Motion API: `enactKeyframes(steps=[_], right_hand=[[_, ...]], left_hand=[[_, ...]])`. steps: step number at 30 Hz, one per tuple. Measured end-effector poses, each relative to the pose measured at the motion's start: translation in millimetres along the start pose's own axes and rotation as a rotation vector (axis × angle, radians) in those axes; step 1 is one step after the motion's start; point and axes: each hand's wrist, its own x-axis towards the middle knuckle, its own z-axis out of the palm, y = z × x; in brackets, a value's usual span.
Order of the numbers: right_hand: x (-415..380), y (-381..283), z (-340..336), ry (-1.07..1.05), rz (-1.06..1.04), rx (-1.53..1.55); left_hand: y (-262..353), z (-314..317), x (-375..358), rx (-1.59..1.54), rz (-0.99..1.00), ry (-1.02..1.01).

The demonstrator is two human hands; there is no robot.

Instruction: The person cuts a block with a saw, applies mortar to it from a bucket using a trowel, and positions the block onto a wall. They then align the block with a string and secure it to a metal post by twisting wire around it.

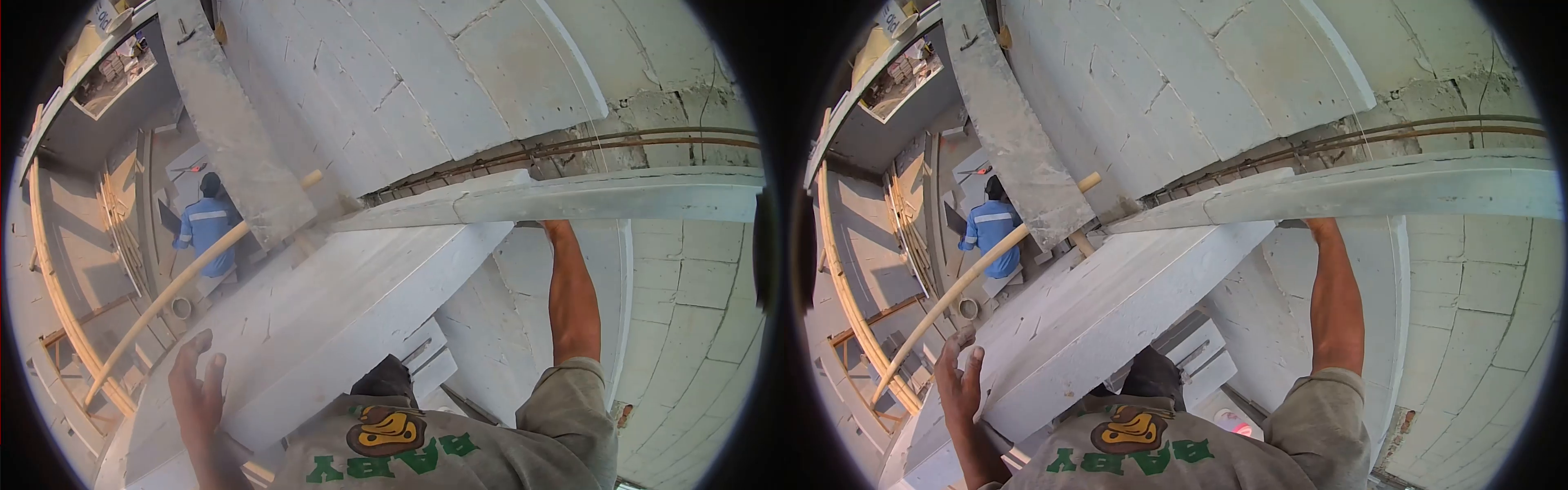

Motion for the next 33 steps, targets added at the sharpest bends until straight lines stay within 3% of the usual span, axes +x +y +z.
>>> enactKeyframes(steps=[8, 10, 11, 14, 16, 21, 24, 28, 30, 33], right_hand=[[7.1, 9.2, -8.9, 0.007, -0.054, -0.034], [6.2, 10.4, -9.0, 0.094, -0.151, -0.343], [3.5, 10.9, -12.1, 0.100, -0.141, -0.346], [-12.0, -27.5, 2.8, 0.004, 0.024, -0.156], [-12.3, -30.6, 3.7, -0.046, -0.113, -0.201], [-6.0, -9.0, -0.2, -0.030, -0.101, -0.057], [-0.8, -4.7, -3.5, -0.026, -0.093, -0.070], [-1.6, -8.8, -6.1, -0.012, -0.075, -0.211], [-10.2, -18.7, -3.2, 0.014, -0.122, -0.386], [-3.7, -11.4, -2.6, 0.061, -0.087, -0.353]], left_hand=[[-14.8, -11.9, 1.4, -0.047, -0.034, -0.143], [-19.1, -17.0, 0.0, -0.052, -0.008, -0.165], [-18.8, -20.7, 0.6, -0.056, -0.013, -0.262], [-24.5, -12.8, 5.5, -0.059, 0.026, -0.456], [-25.2, -7.0, 9.7, -0.062, 0.064, -0.546], [-12.7, -6.9, 22.4, -0.039, -0.032, -0.717], [3.4, -8.8, 32.8, -0.065, -0.119, -0.766], [-1.4, -5.4, 27.0, -0.109, -0.042, -0.746], [5.3, -6.7, 23.3, -0.050, -0.098, -0.696], [23.3, -14.5, 23.5, 0.098, -0.150, -0.727]])
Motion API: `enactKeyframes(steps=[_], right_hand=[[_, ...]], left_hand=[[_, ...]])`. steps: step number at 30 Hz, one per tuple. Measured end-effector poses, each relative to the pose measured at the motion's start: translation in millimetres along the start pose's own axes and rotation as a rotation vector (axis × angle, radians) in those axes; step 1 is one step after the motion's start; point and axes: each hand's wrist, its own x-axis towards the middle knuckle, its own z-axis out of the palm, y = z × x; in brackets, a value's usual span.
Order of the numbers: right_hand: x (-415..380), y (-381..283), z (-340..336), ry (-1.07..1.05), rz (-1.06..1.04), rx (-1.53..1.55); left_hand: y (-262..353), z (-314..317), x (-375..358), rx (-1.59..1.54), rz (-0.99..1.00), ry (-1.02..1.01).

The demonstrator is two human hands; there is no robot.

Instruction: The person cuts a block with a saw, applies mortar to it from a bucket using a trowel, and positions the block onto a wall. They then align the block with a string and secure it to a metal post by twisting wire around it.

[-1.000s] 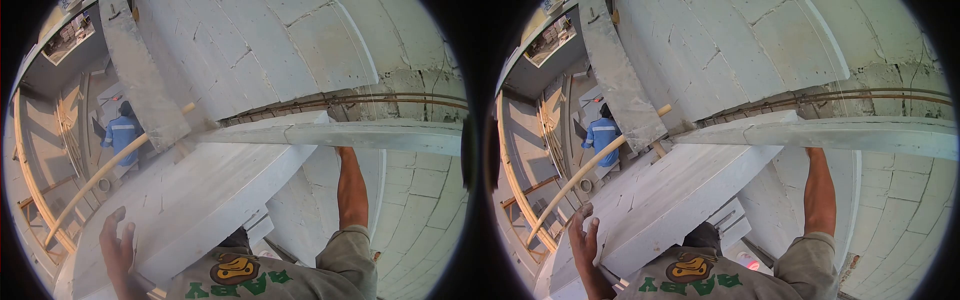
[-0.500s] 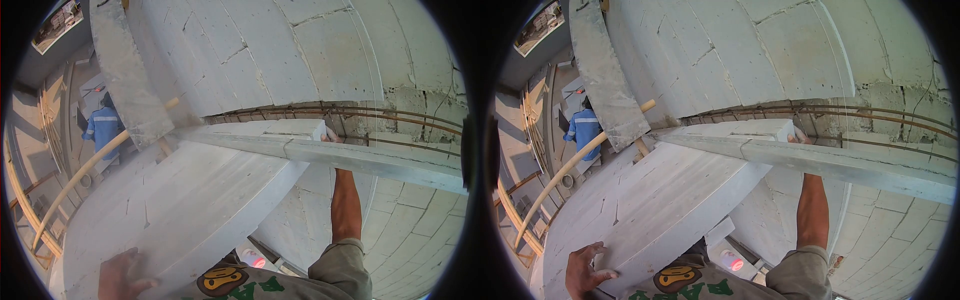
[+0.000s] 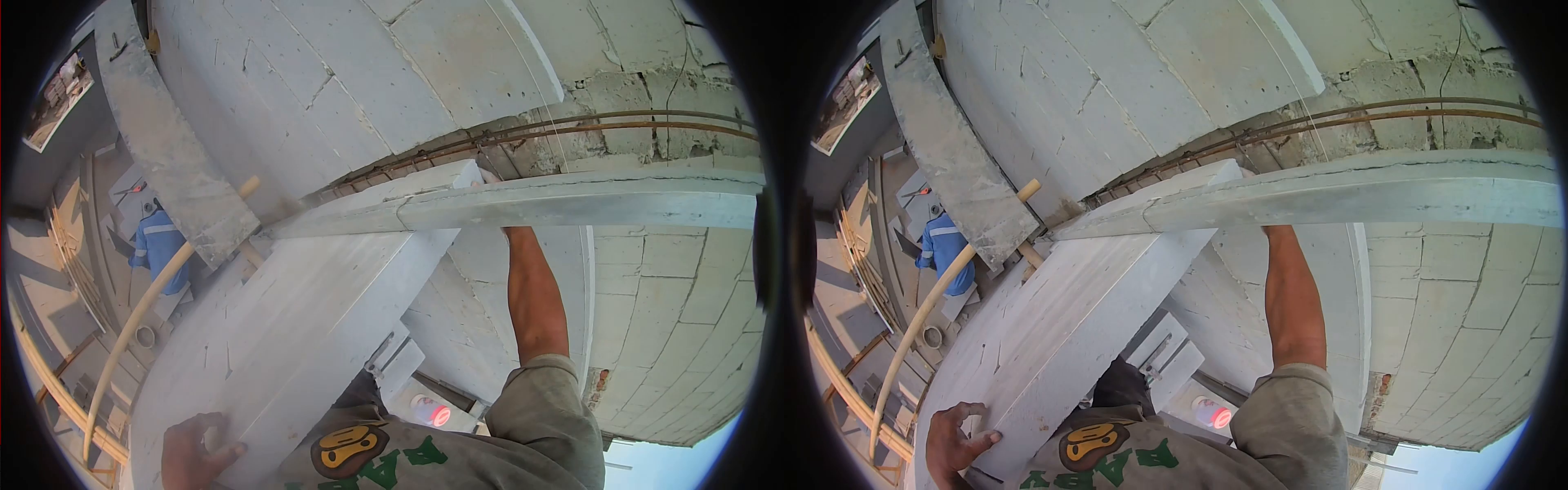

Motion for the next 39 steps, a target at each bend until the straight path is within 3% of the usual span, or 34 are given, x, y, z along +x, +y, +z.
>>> enactKeyframes(steps=[4, 7, 9, 12, 17, 22, 24, 28, 30, 31, 33, 37, 39], right_hand=[[11.3, 18.9, 10.4, 0.015, 0.062, 0.105], [17.7, 29.1, 15.9, 0.029, 0.091, 0.192], [20.5, 31.8, 15.9, 0.054, 0.112, 0.254], [-6.6, -4.7, 4.4, 0.032, 0.169, 0.315], [-1.3, 0.3, 7.7, 0.039, 0.080, 0.319], [1.1, 8.4, 7.9, -0.004, -0.006, 0.308], [-2.4, 6.2, 7.9, 0.051, -0.036, 0.167], [-3.9, 3.7, 16.4, 0.086, -0.063, 0.146], [-19.7, -2.9, 36.4, 0.439, -0.029, -0.042], [-28.4, -6.4, 44.3, 0.433, -0.029, -0.037], [-42.0, -20.9, 53.4, 0.713, -0.173, 0.041], [-87.6, -63.9, 47.7, 0.610, -0.195, 0.122], [-101.9, -82.8, 43.1, 0.363, -0.228, 0.236]], left_hand=[[-0.7, 5.7, -9.5, 0.131, 0.091, 0.069], [-3.0, 17.4, -17.5, 0.148, 0.051, 0.198], [-12.9, 26.8, -26.1, 0.232, 0.140, 0.358], [-20.0, 34.2, -40.3, 0.298, 0.146, 0.426], [-11.8, 51.4, -61.9, 0.253, 0.055, 0.546], [-16.9, 60.2, -80.1, 0.306, 0.124, 0.587], [-17.6, 61.3, -86.1, 0.351, 0.111, 0.636], [-14.6, 65.6, -85.5, 0.296, 0.245, 0.694], [-1.0, 65.2, -91.8, 0.299, 0.281, 0.692], [5.8, 62.0, -92.7, 0.302, 0.275, 0.691], [17.7, 56.9, -87.5, 0.285, 0.343, 0.652], [43.7, 44.6, -51.9, 0.254, 0.404, 0.567], [63.2, 39.6, -21.4, 0.136, 0.493, 0.468]])
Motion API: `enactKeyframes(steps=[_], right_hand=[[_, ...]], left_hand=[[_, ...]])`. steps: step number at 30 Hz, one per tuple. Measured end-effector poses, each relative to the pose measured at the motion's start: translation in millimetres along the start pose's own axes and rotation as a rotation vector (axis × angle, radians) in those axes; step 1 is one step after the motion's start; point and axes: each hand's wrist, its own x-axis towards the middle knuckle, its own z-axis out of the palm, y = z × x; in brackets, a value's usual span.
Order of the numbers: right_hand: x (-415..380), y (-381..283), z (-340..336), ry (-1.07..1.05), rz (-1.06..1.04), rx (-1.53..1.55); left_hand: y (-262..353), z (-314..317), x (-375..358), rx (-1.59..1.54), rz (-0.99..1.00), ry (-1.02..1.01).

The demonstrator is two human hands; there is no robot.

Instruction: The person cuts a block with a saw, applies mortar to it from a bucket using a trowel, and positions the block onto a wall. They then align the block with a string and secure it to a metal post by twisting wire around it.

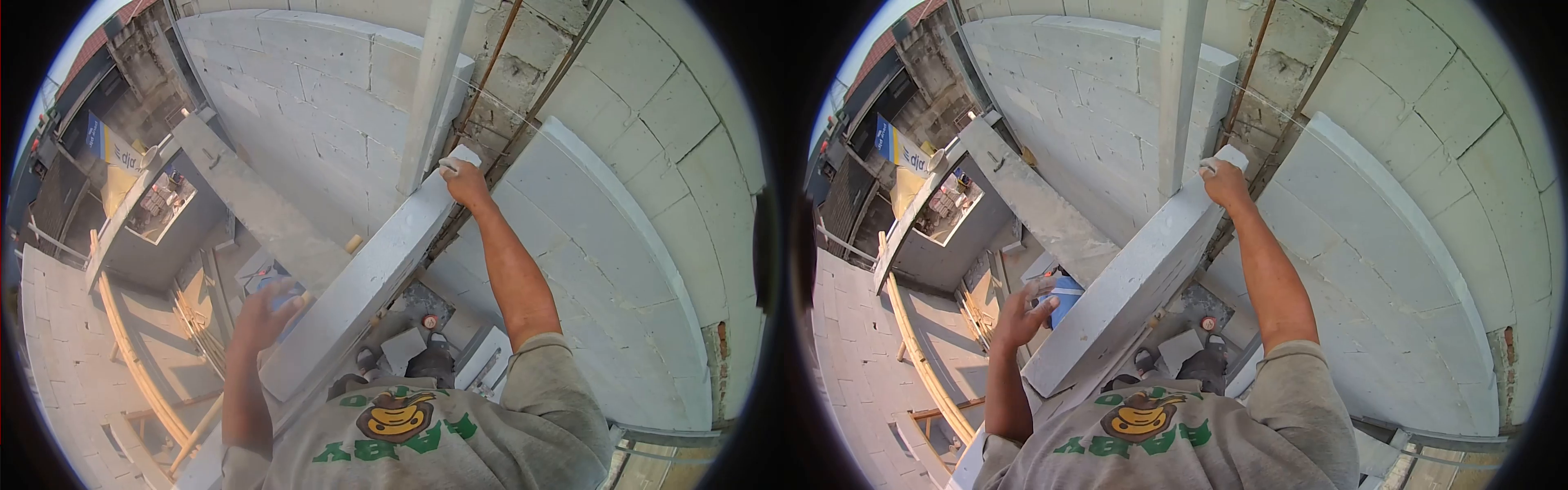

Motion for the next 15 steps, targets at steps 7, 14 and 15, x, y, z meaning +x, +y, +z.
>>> enactKeyframes(steps=[7, 14, 15], right_hand=[[5.5, -33.4, 11.1, -0.356, 0.265, 0.242], [20.1, -31.2, 22.8, -0.387, 0.203, 0.009], [24.2, -19.2, 36.2, -0.352, 0.157, -0.054]], left_hand=[[30.8, 64.9, 154.8, -0.409, 0.069, -0.056], [70.3, 126.9, 219.7, -0.536, -0.021, -0.195], [72.2, 133.0, 222.0, -0.540, -0.021, -0.200]])
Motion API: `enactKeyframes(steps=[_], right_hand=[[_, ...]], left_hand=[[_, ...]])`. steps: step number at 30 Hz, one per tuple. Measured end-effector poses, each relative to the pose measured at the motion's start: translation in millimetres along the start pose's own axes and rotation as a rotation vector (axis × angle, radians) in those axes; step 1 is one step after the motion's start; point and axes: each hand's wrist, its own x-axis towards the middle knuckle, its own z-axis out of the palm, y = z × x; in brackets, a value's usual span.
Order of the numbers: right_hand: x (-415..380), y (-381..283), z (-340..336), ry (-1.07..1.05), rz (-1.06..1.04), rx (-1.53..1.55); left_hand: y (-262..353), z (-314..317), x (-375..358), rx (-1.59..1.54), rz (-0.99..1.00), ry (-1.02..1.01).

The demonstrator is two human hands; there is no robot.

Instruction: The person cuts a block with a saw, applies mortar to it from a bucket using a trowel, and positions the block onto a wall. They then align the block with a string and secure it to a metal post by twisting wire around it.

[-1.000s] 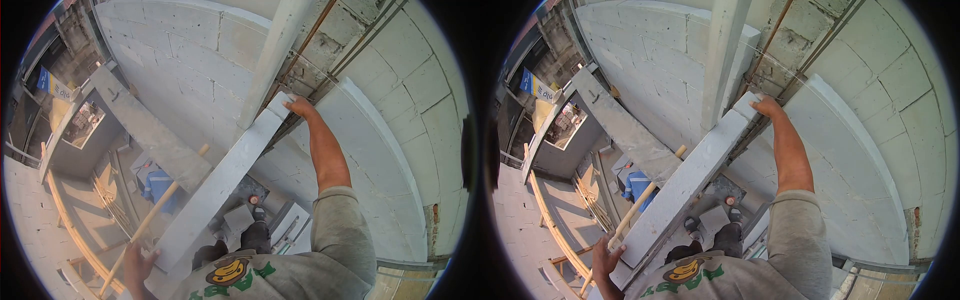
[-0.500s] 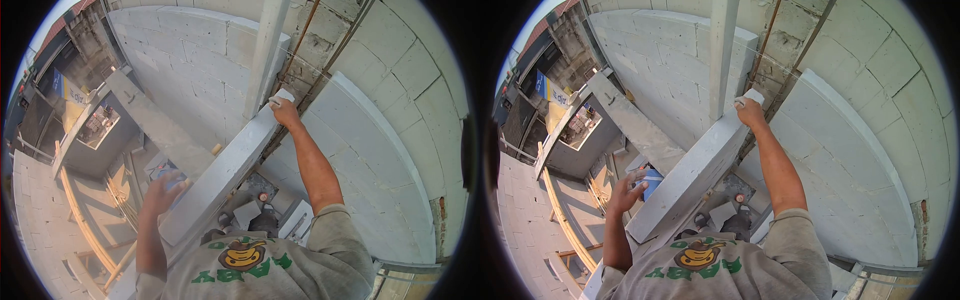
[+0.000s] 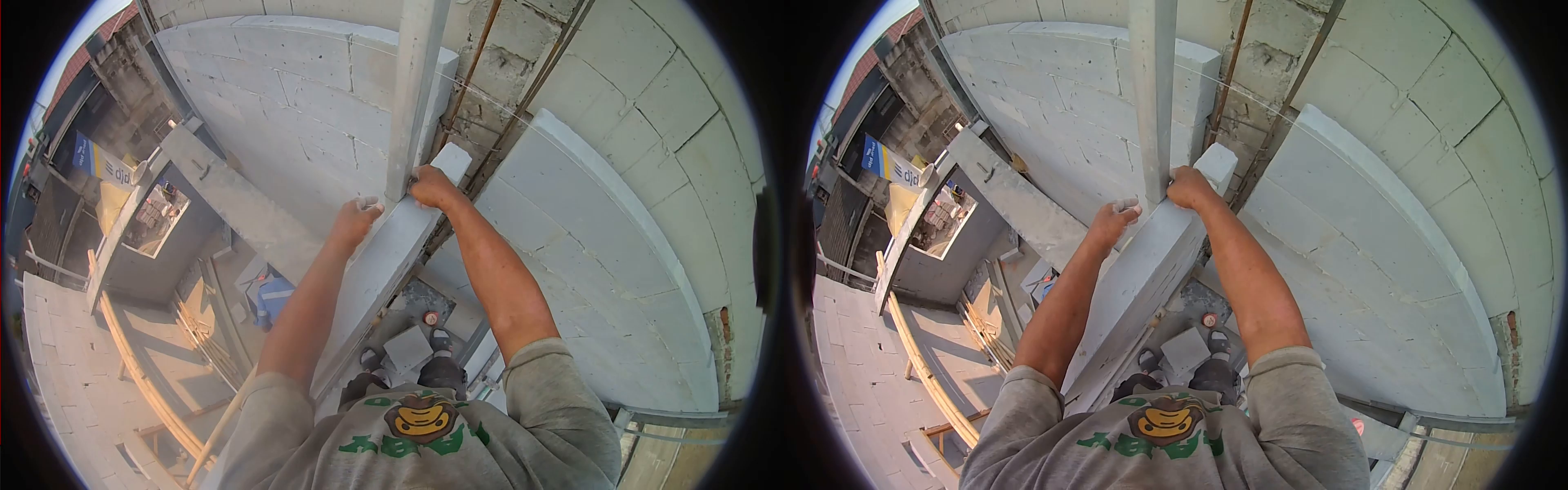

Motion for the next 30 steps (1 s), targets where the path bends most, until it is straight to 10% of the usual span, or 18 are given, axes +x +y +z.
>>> enactKeyframes(steps=[13, 19, 21, 24, 30], right_hand=[[-85.2, -40.0, 38.1, 0.203, 0.238, 0.771], [-96.0, -48.0, 29.0, -0.021, 0.029, 0.640], [-75.8, -16.8, 25.7, 0.391, -0.066, 0.289], [-44.7, -3.6, -6.4, 0.430, 0.022, 0.174], [10.5, -10.6, -32.3, 0.081, -0.060, 0.129]], left_hand=[[-14.5, 15.1, 28.2, 0.042, -0.015, 0.099], [-15.1, 3.3, 37.1, -0.065, 0.032, 0.093], [0.9, -3.6, 34.3, -0.178, 0.013, 0.104], [12.6, -11.6, 45.5, -0.184, -0.038, 0.089], [31.0, -7.2, 74.1, -0.108, 0.049, 0.140]])
